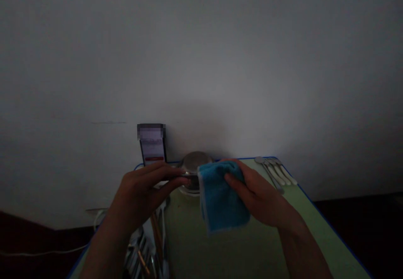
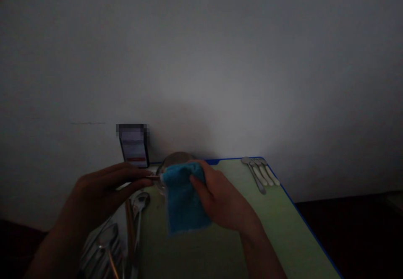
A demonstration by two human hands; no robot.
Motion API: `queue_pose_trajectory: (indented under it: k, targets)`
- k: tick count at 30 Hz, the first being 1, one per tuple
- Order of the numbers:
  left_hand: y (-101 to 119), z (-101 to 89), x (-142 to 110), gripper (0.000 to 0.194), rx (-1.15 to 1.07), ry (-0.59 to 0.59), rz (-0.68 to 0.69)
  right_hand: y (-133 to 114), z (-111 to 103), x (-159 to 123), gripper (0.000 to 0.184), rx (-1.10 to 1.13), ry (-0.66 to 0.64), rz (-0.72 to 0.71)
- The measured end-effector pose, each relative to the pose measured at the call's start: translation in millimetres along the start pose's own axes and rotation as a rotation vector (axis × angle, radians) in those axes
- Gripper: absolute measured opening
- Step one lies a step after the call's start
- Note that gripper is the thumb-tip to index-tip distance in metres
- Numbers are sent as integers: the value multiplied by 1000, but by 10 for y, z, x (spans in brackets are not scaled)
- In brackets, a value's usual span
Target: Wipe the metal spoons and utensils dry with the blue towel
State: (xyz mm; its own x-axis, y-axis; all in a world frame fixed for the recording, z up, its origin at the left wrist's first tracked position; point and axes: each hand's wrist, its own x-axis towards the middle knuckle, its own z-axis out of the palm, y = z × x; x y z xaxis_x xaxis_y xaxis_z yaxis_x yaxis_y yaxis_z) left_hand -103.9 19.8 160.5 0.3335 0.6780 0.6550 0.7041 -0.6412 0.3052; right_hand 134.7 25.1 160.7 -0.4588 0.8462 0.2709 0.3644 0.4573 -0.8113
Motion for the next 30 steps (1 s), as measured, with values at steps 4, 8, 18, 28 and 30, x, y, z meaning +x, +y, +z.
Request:
queue_pose_trajectory:
  k: [4,8,18,28,30]
  targets:
    - [-11,-2,-17,15,32,-18,-30,-10,-97,-42,35,125,-8,-14]
    - [-46,-25,-27,20,95,-66,-60,54,-169,-53,35,101,-52,32]
    - [56,-68,23,39,70,-218,-152,79,-122,-4,32,237,-68,165]
    - [56,-86,-32,38,-146,-528,-337,208,-152,84,31,63,495,92]
    - [72,-34,-22,38,-172,-573,-360,143,-81,77,32,64,528,38]
